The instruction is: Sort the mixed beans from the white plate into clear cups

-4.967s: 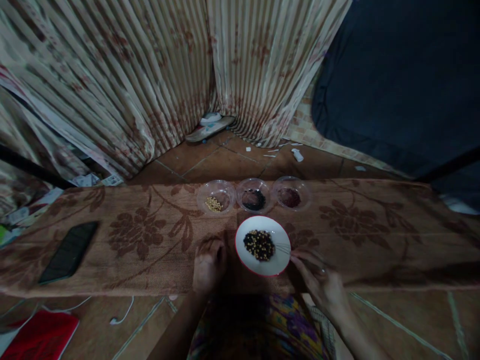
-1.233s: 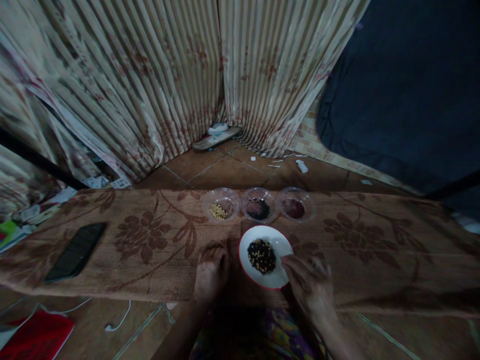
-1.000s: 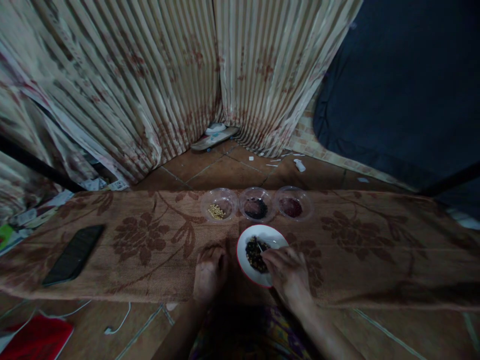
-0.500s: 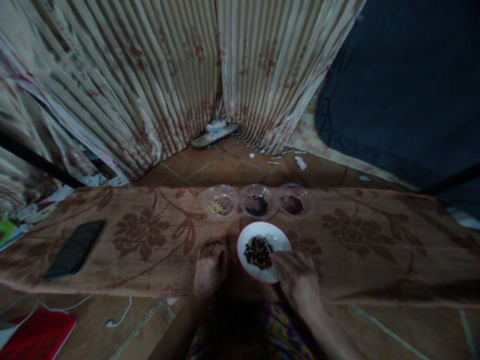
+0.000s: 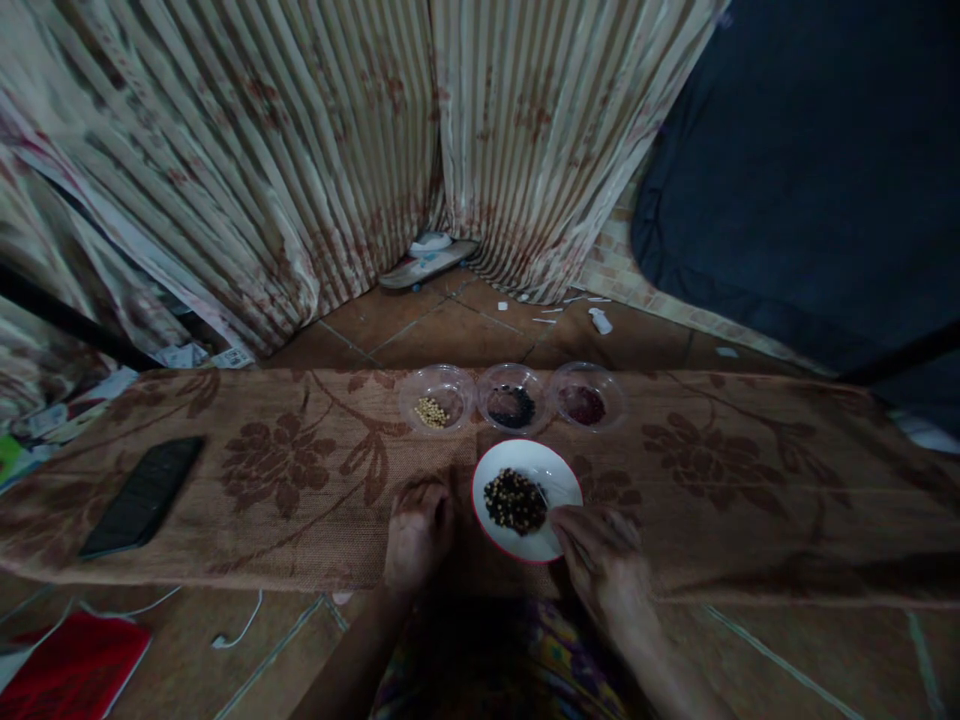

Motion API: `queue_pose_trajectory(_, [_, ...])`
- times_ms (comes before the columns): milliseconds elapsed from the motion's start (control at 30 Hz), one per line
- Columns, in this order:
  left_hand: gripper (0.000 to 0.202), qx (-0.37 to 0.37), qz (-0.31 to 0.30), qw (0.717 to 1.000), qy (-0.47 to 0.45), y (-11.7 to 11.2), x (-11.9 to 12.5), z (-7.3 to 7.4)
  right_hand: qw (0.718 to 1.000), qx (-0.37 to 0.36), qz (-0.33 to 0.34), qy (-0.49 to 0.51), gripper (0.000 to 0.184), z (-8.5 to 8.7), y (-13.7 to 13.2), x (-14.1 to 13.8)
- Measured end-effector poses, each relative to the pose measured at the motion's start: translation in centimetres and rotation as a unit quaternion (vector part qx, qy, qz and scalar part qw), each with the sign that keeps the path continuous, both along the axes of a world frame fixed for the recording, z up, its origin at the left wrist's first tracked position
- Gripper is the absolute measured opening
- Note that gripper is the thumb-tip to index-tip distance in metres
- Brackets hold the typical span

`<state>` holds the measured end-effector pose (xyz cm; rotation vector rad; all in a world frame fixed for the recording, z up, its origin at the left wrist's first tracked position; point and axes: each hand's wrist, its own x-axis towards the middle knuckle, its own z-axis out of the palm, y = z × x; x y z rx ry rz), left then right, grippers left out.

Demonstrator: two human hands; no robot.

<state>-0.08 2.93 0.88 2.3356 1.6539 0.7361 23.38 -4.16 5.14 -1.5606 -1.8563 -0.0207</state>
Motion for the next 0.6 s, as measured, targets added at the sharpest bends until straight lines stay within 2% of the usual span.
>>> queue_pose_trajectory(67, [0.011, -0.001, 0.004, 1.000, 0.004, 0.0, 0.0, 0.0, 1.000, -0.002, 0.009, 0.000, 0.015, -0.2, 0.0, -0.9])
queue_pose_trajectory(233, [0.010, 0.001, 0.001, 1.000, 0.007, 0.1, -0.1, -0.3, 0.995, -0.010, 0.090, 0.032, 0.020, 0.8, -1.1, -3.1])
queue_pose_trajectory(333, [0.011, 0.006, 0.000, 1.000, 0.006, 0.0, -0.1, -0.4, 0.997, 0.001, 0.072, 0.023, 0.019, 0.9, -1.1, -1.9])
queue_pose_trajectory(467, [0.011, 0.012, 0.001, 1.000, 0.006, -0.1, 0.0, -0.2, 1.000, 0.000, 0.027, -0.013, 0.014, 0.2, -0.7, -0.1])
queue_pose_trajectory(600, [0.012, -0.002, 0.001, 1.000, 0.006, 0.0, 0.0, 0.0, 0.998, -0.014, 0.056, -0.001, 0.015, 0.3, -1.3, -1.5])
